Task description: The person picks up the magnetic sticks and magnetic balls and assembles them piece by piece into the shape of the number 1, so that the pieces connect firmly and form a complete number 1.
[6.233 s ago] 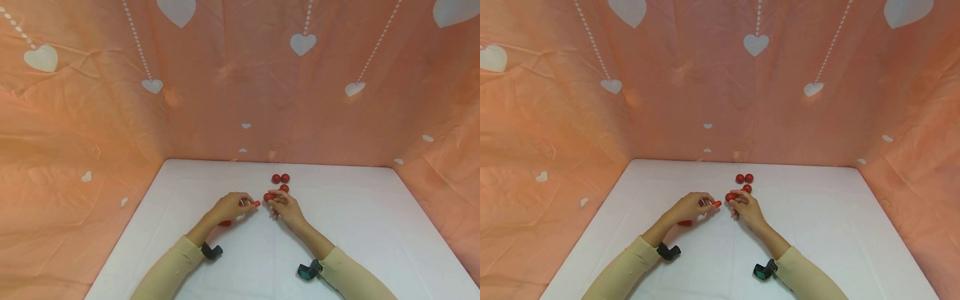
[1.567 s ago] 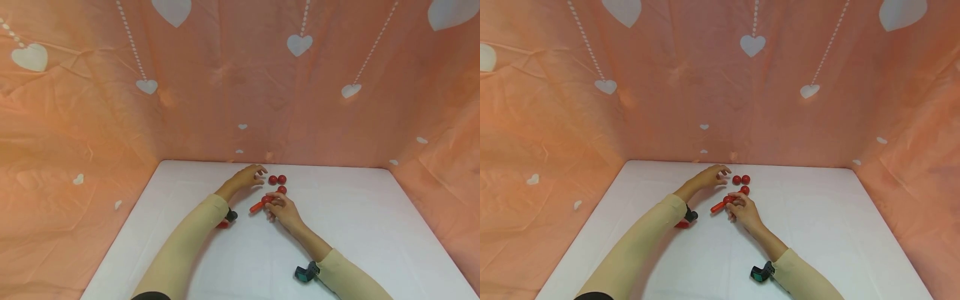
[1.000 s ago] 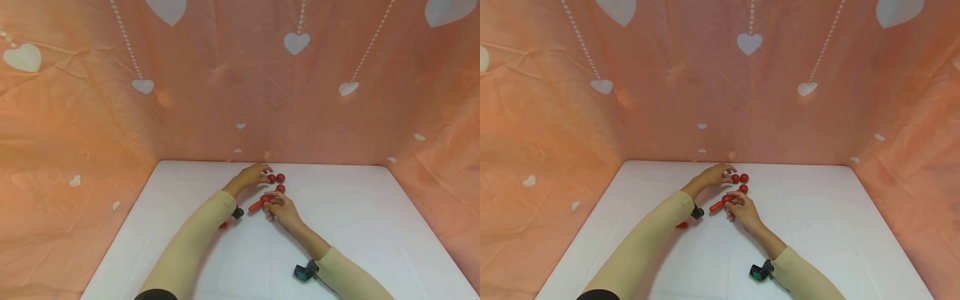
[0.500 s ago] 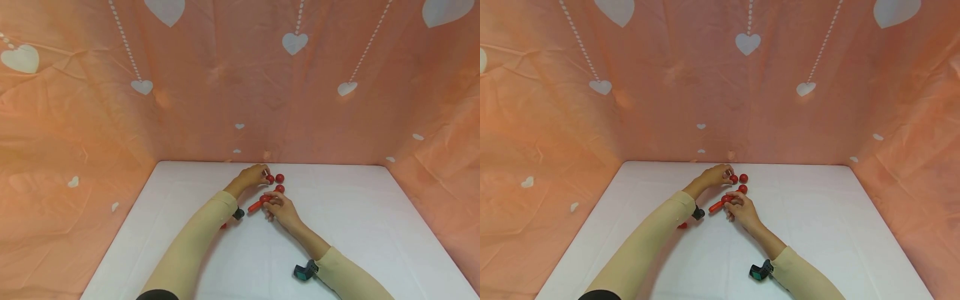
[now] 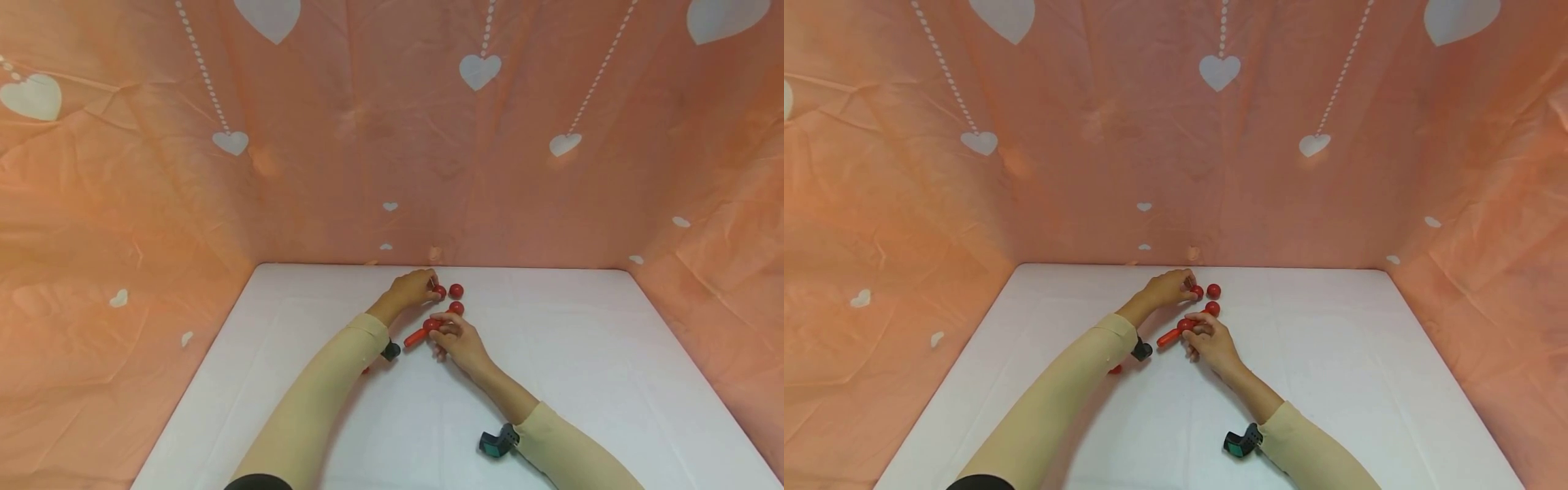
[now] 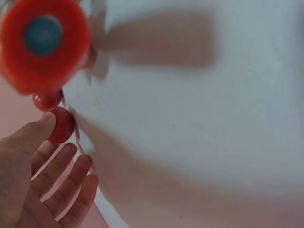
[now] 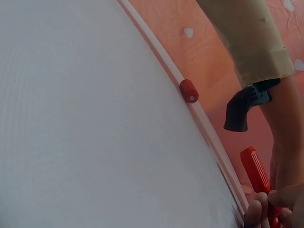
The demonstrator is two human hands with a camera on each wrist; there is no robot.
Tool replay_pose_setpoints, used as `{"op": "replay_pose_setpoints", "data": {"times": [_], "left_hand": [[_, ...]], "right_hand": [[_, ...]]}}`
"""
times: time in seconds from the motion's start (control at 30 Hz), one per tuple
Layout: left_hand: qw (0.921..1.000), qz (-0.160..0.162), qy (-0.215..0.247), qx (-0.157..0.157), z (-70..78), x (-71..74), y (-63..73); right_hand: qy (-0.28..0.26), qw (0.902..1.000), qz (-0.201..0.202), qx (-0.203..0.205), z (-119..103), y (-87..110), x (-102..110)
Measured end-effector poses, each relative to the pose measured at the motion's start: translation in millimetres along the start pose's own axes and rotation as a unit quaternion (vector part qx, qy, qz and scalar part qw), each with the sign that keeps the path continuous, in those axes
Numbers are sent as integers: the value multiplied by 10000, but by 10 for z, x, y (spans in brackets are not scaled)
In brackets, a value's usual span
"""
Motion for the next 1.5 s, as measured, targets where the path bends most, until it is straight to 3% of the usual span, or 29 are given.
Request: {"op": "replay_pose_setpoints", "data": {"times": [0.2, 0.5, 0.8, 1.1, 1.5], "left_hand": [[9986, 25, 500, 166, -129, 24, 16], [9956, 282, 887, 43, -228, 97, 79], [9926, 529, 1085, -114, -253, 182, 242], [9861, 757, 1468, -193, -332, 258, 490], [9879, 774, 1318, -278, -327, 296, 753]], "right_hand": [[81, 10000, -37, 29, 5, -9, -7], [145, 9998, 25, 143, -15, 1, 7], [212, 9997, 53, 47, 0, 4, 13], [276, 9996, 35, 6, -8, 11, -6], [282, 9996, 18, 80, -8, -7, -7]]}}
Point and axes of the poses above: each hand's wrist, its own y-axis away from the middle knuckle, its own x-axis out of the back of the hand, z = x × y, the point moved 10 cm from there along -y, towards the middle knuckle, and after that the axes turned 3 degrees about -z, right-handed, at the moved point
